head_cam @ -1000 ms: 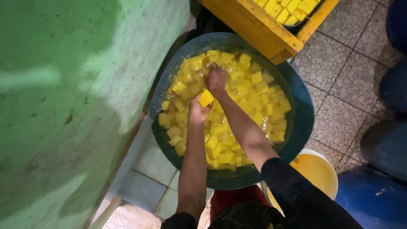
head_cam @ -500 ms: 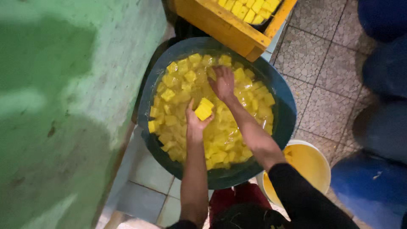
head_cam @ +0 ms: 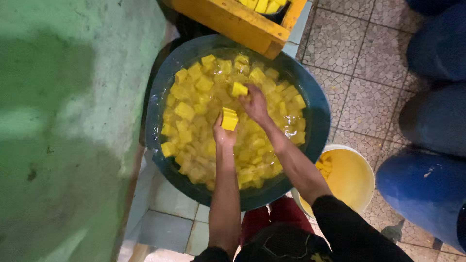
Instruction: The person rinses yellow tofu cubes in a large basin of water, rubbing and turning each cube by hand before placing it into a white bucket beside the basin. They repeatedly pick cubes from the water, squeeze and reposition them, and transfer the rinsed cubes one at a time into the bucket.
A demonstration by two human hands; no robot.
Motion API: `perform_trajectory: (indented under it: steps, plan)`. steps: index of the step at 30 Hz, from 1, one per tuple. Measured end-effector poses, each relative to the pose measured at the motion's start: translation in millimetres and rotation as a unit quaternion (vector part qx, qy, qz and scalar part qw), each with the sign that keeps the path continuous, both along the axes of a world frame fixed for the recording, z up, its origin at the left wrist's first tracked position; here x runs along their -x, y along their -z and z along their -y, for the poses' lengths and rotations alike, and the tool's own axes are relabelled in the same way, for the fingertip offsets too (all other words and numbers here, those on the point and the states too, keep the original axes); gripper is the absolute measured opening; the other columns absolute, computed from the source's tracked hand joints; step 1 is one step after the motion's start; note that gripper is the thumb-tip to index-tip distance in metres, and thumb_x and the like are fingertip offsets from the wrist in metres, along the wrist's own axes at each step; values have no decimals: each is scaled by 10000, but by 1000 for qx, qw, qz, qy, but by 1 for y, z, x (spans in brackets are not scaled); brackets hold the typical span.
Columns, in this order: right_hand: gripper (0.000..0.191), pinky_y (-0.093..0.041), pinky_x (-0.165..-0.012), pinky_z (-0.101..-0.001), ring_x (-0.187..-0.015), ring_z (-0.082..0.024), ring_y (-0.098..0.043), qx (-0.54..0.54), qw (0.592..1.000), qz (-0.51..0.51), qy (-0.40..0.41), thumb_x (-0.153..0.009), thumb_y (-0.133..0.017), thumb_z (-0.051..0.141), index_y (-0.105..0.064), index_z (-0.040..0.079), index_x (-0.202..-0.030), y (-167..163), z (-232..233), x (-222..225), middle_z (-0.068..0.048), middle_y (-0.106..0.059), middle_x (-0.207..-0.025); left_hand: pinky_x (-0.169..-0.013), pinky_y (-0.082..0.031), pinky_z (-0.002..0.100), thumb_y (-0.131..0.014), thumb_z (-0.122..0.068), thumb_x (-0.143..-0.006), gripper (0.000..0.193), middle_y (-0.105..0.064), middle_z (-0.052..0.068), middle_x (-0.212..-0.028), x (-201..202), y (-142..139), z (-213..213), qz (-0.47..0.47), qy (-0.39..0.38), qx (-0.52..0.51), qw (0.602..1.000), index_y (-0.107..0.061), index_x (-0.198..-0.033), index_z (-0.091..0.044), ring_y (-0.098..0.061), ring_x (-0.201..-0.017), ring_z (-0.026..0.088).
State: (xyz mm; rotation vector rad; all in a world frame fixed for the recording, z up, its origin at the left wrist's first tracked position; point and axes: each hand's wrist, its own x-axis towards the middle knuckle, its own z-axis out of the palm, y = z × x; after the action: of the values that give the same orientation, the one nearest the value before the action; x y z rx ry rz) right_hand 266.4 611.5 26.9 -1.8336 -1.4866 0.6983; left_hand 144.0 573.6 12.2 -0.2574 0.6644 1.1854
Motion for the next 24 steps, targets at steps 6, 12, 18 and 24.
perform_trajectory:
  steps: [6, 12, 18, 24]
  plan:
    - [527, -461, -1028, -522, -1195, -420, -575, -141, 985, -7, -99, -901, -762, 253, -596, 1, -1333, -11, 10, -21, -232, -616, -1275, -731, -543, 439, -525, -475, -957, 474, -713, 122, -1055, -5, -23, -15, 56, -20, 57, 997, -661, -1193, -88, -671, -895, 311]
    - [460, -439, -1069, -509, -1261, -397, -551, 106, 951, 288, 41, -972, -690, 293, -599, 56, -1356, 13, -31, -33, -197, -584, -1356, -927, -538, 550, -544, -392, -938, 489, -682, 179, -1219, -2, -38, -5, 100, -8, 8, 995, -623, -1275, -47, -651, -1096, 378]
    - [458, -391, -1085, -527, -1312, -392, -512, 231, 914, 332, -36, -945, -667, 292, -601, 86, -1348, 32, -47, -29, -181, -557, -1410, -1004, -534, 556, -527, -378, -962, 511, -671, 236, -1272, -7, -38, 7, 126, 0, 23, 992, -604, -1307, -9, -638, -1175, 426]
    - [508, -385, -1055, -522, -1304, -394, -507, 145, 946, 284, -54, -880, -675, 291, -595, 94, -1341, 20, -4, -26, -209, -543, -1408, -886, -562, 522, -543, -479, -970, 544, -697, 217, -1192, -16, -46, 21, 127, -30, 46, 990, -622, -1260, -25, -663, -1078, 407]
